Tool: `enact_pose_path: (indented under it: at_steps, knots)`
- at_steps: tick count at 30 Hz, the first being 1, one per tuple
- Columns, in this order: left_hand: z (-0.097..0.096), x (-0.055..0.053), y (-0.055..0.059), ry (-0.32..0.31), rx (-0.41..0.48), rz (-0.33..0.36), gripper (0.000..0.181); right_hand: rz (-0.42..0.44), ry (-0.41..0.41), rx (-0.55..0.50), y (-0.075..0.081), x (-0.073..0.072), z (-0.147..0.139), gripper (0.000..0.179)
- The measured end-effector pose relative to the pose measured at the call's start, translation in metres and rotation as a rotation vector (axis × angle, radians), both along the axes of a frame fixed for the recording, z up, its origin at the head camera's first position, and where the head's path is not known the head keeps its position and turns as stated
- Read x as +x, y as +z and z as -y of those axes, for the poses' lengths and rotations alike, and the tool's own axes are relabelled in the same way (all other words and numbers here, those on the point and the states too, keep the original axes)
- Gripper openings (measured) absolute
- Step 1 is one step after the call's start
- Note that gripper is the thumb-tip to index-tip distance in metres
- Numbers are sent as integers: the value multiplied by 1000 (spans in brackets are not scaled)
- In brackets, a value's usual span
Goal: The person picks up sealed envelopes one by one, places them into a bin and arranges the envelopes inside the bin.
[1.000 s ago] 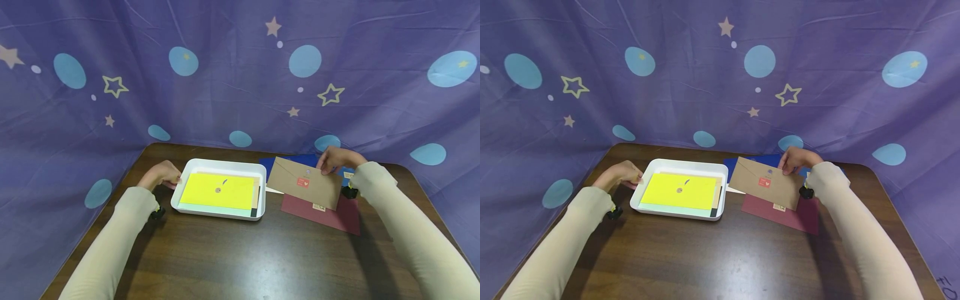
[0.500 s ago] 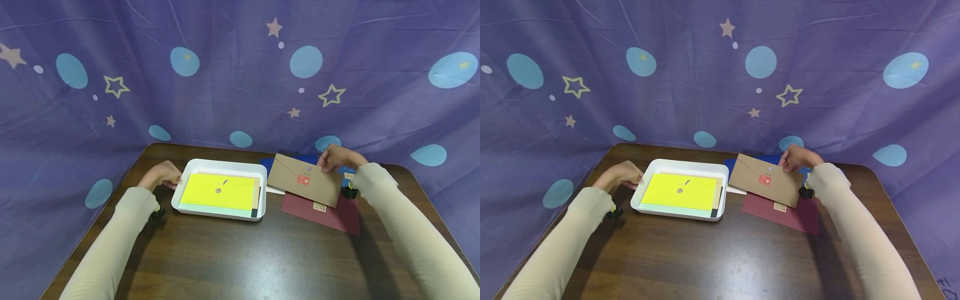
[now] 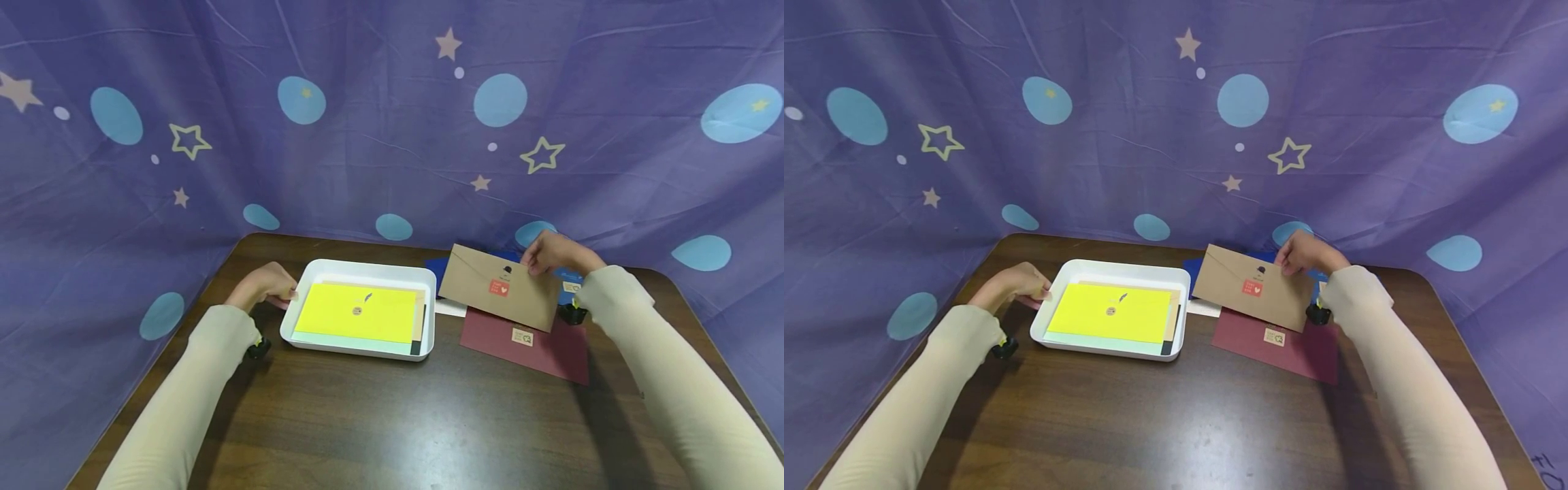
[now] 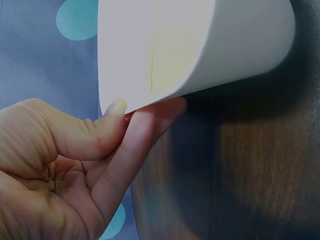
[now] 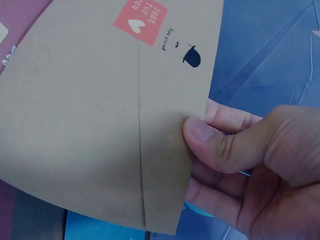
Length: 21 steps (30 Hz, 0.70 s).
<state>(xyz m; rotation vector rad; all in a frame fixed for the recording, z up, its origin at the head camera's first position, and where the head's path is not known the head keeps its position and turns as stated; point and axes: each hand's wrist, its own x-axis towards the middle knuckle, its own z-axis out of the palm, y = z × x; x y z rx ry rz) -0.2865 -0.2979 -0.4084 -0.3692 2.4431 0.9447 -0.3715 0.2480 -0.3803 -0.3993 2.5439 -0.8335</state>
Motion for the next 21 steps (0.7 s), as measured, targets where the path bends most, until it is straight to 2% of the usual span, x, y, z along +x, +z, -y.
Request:
enact_pose_path:
  at_steps: [9, 16, 21]
  knots:
    - [1, 0, 0, 1, -4, 4, 9, -74, -12, -59, 7, 2, 0, 19]
    - [1, -1, -1, -2, -13, 10, 25, -84, 2, -88, 14, 3, 11, 21]
    - [1, 0, 0, -5, 2, -1, 26, -87, 30, -128, 22, 9, 27, 21]
